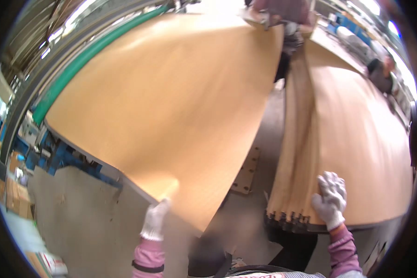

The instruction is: Handling and stacking large boards and adjusting metal frames in an industrial facility.

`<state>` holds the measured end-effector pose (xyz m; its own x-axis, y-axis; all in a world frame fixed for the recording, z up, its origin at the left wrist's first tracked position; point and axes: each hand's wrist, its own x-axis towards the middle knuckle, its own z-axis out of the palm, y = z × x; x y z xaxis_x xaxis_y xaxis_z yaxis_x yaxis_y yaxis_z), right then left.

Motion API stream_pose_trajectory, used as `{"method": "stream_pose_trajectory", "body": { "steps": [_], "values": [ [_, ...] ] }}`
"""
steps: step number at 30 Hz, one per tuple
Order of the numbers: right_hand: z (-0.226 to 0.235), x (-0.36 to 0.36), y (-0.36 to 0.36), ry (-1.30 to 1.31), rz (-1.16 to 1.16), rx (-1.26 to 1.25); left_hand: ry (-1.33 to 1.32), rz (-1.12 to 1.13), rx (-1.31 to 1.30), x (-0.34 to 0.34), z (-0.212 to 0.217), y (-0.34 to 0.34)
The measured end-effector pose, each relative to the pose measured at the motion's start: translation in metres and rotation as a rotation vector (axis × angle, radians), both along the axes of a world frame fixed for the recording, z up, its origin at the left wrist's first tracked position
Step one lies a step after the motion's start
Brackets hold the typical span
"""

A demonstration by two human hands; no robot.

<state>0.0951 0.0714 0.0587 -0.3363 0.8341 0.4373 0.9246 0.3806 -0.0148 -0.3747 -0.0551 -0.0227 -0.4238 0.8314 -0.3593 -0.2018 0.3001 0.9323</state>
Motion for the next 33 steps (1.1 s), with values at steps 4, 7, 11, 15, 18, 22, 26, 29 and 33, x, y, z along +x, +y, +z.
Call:
{"method": "stream_pose_trajectory", "body": {
  "steps": [4, 7, 11, 15, 18, 22, 26, 29, 33],
  "values": [
    [0.01, 0.008, -0.002, -0.019, 0.012, -0.08, -0.199, 0.134, 0.144, 0.073, 0.152, 0.0],
    [0.013, 0.034, -0.014, 0.034, -0.019, -0.017, -0.278, 0.003, 0.271, 0.141, 0.223, -0.009],
    [0.019, -0.014, -0.066, 0.92, 0.224, -0.322, -0.14, -0.201, 0.39, 0.215, 0.219, -0.035],
    [0.089, -0.038, -0.175, 1.271, 0.513, -0.756, -0.132, -0.187, 0.241, 0.265, 0.201, -0.043],
    [0.085, -0.044, -0.187, 1.48, 0.222, -0.879, 0.092, -0.161, 0.354, 0.303, 0.183, -0.053],
    [0.04, -0.025, -0.172, 1.278, 0.121, -0.261, -0.042, -0.548, 0.354, 0.296, 0.136, -0.056],
    [0.029, 0.019, -0.177, 1.108, -0.168, -0.541, -0.512, -0.389, 0.114, 0.252, 0.109, -0.05],
    [0.022, 0.037, -0.18, 1.013, -0.309, -0.567, -0.456, -0.124, 0.187, 0.221, 0.111, -0.039],
    [0.051, 0.075, -0.19, 1.18, -0.254, -0.395, -0.48, 0.065, 0.28, 0.198, 0.113, -0.017]
  ]
}}
